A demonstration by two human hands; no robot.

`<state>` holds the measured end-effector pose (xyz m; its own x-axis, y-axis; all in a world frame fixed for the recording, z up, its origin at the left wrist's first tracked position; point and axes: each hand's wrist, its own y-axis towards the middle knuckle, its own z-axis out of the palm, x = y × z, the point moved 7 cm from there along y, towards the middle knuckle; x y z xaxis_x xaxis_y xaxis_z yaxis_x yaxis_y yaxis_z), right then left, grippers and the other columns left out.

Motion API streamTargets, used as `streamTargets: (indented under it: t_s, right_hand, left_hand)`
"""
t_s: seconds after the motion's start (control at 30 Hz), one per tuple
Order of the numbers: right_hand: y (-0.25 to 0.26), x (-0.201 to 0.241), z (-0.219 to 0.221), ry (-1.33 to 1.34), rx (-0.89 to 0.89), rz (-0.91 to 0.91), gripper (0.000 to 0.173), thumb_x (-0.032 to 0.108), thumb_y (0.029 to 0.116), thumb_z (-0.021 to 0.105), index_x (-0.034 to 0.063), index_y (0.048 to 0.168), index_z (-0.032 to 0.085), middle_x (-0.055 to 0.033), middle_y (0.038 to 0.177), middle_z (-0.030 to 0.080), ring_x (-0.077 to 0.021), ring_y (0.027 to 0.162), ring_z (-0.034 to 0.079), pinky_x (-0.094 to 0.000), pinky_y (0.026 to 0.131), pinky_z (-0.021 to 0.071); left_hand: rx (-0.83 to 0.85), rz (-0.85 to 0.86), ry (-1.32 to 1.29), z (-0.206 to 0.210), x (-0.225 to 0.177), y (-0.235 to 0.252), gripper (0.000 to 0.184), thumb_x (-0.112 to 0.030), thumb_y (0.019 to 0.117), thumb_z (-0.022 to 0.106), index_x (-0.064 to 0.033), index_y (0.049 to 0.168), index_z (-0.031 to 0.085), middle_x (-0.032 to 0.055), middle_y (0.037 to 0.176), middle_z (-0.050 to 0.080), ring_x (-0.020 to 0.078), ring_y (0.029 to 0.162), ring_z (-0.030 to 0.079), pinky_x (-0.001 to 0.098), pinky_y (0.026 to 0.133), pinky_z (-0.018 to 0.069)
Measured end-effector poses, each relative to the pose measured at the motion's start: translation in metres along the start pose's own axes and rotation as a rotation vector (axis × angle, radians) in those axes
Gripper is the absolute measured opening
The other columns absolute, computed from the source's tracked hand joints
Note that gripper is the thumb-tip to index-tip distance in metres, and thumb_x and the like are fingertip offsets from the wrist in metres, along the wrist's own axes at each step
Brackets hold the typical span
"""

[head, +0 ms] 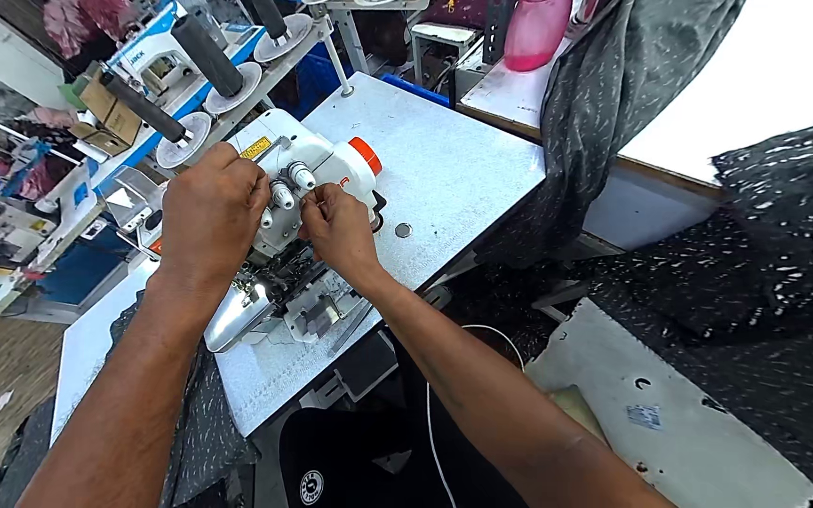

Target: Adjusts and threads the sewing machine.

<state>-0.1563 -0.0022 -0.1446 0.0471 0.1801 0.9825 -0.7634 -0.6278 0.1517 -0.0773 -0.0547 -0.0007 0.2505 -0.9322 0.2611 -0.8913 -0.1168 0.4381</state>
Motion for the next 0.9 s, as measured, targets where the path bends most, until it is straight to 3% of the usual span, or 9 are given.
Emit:
streamTargets:
  t_s: [0.17, 0.33, 0.47, 0.5, 0.57, 0.6, 0.73, 0.8, 0.9]
  right_hand:
    - [-0.008, -0.001, 0.009, -0.075, 0.036, -0.072, 0.013, 0.014, 0.1017, 0.055, 0.0060, 0.100, 0.065, -0.0032, 0.069, 0.070, -0.0140, 0.052, 0.067, -0.0333, 0.047, 0.0578]
    - [-0.036, 0.017, 0.026, 0.163, 0.200, -0.105, 0.013, 0.009, 0.1028, 0.054, 0.0004, 0.102, 0.064, -0.0056, 0.066, 0.067, -0.0122, 0.045, 0.062, -0.0285, 0.040, 0.0537]
    - [-0.063, 0.025, 0.024, 0.366, 0.329, -0.011, 0.016, 0.012, 0.1066, 0.054, -0.0013, 0.108, 0.062, -0.0070, 0.067, 0.065, -0.0104, 0.042, 0.055, -0.0249, 0.037, 0.0473]
    - [-0.069, 0.024, 0.021, 0.395, 0.342, 0.012, 0.016, 0.013, 0.1070, 0.054, -0.0015, 0.109, 0.062, -0.0074, 0.067, 0.065, -0.0100, 0.042, 0.053, -0.0241, 0.037, 0.0463]
    - [-0.076, 0.021, 0.014, 0.413, 0.358, 0.041, 0.017, 0.013, 0.1072, 0.055, -0.0013, 0.109, 0.063, -0.0077, 0.067, 0.065, -0.0097, 0.042, 0.052, -0.0231, 0.036, 0.0449]
    - [-0.080, 0.021, 0.012, 0.406, 0.368, 0.051, 0.016, 0.013, 0.1073, 0.055, -0.0011, 0.109, 0.062, -0.0081, 0.067, 0.065, -0.0097, 0.041, 0.051, -0.0226, 0.036, 0.0443]
    - [-0.103, 0.023, 0.011, 0.227, 0.361, -0.060, 0.015, 0.010, 0.1070, 0.053, -0.0002, 0.108, 0.063, -0.0094, 0.065, 0.063, -0.0128, 0.041, 0.052, -0.0241, 0.034, 0.0445]
    - [-0.109, 0.022, 0.011, 0.058, 0.308, -0.194, 0.010, 0.009, 0.1046, 0.057, 0.0026, 0.106, 0.064, -0.0056, 0.064, 0.062, -0.0119, 0.043, 0.056, -0.0257, 0.036, 0.0482]
    - [-0.114, 0.021, 0.009, -0.211, 0.207, -0.392, 0.006, 0.009, 0.1002, 0.063, 0.0049, 0.104, 0.066, -0.0002, 0.064, 0.062, -0.0096, 0.049, 0.058, -0.0283, 0.044, 0.0523]
  left_hand:
    - [0.053, 0.032, -0.020, -0.001, 0.000, -0.001, 0.018, -0.010, 0.1006, 0.061, 0.0004, 0.091, 0.072, 0.0148, 0.083, 0.058, 0.0307, 0.070, 0.060, 0.0471, 0.060, 0.0499]
    - [0.066, 0.095, -0.082, -0.006, -0.001, -0.002, 0.017, -0.011, 0.1012, 0.061, -0.0005, 0.096, 0.073, 0.0158, 0.088, 0.060, 0.0294, 0.071, 0.060, 0.0451, 0.063, 0.0508]
    - [-0.040, -0.033, -0.225, -0.035, 0.003, -0.034, 0.027, -0.021, 0.1038, 0.060, -0.0045, 0.121, 0.072, 0.0200, 0.136, 0.057, 0.0173, 0.077, 0.063, 0.0324, 0.067, 0.0554]
    - [-0.094, -0.136, -0.301, -0.040, 0.007, -0.053, 0.027, -0.023, 0.1041, 0.060, -0.0058, 0.122, 0.071, 0.0151, 0.134, 0.060, 0.0143, 0.076, 0.063, 0.0299, 0.065, 0.0556]
    - [-0.148, -0.378, -0.568, -0.031, 0.012, -0.096, 0.024, -0.027, 0.1056, 0.058, -0.0089, 0.113, 0.071, 0.0033, 0.104, 0.068, 0.0120, 0.067, 0.064, 0.0297, 0.056, 0.0572]
    - [-0.114, -0.507, -0.738, -0.019, 0.009, -0.116, 0.024, -0.029, 0.1057, 0.058, -0.0096, 0.110, 0.071, 0.0023, 0.093, 0.071, 0.0140, 0.063, 0.067, 0.0322, 0.055, 0.0608]
    - [-0.024, -0.815, -1.420, 0.032, -0.024, -0.157, 0.022, -0.019, 0.1038, 0.061, -0.0039, 0.115, 0.072, 0.0116, 0.103, 0.074, 0.0209, 0.082, 0.074, 0.0357, 0.077, 0.0644]
    - [-0.085, -0.888, -1.605, 0.042, -0.032, -0.161, 0.019, -0.011, 0.1019, 0.062, -0.0011, 0.114, 0.074, 0.0141, 0.105, 0.073, 0.0192, 0.083, 0.072, 0.0318, 0.077, 0.0628]
    - [-0.149, -0.974, -1.646, 0.047, -0.033, -0.162, 0.015, -0.002, 0.0987, 0.065, 0.0002, 0.110, 0.074, 0.0132, 0.100, 0.074, 0.0173, 0.081, 0.072, 0.0297, 0.076, 0.0625]
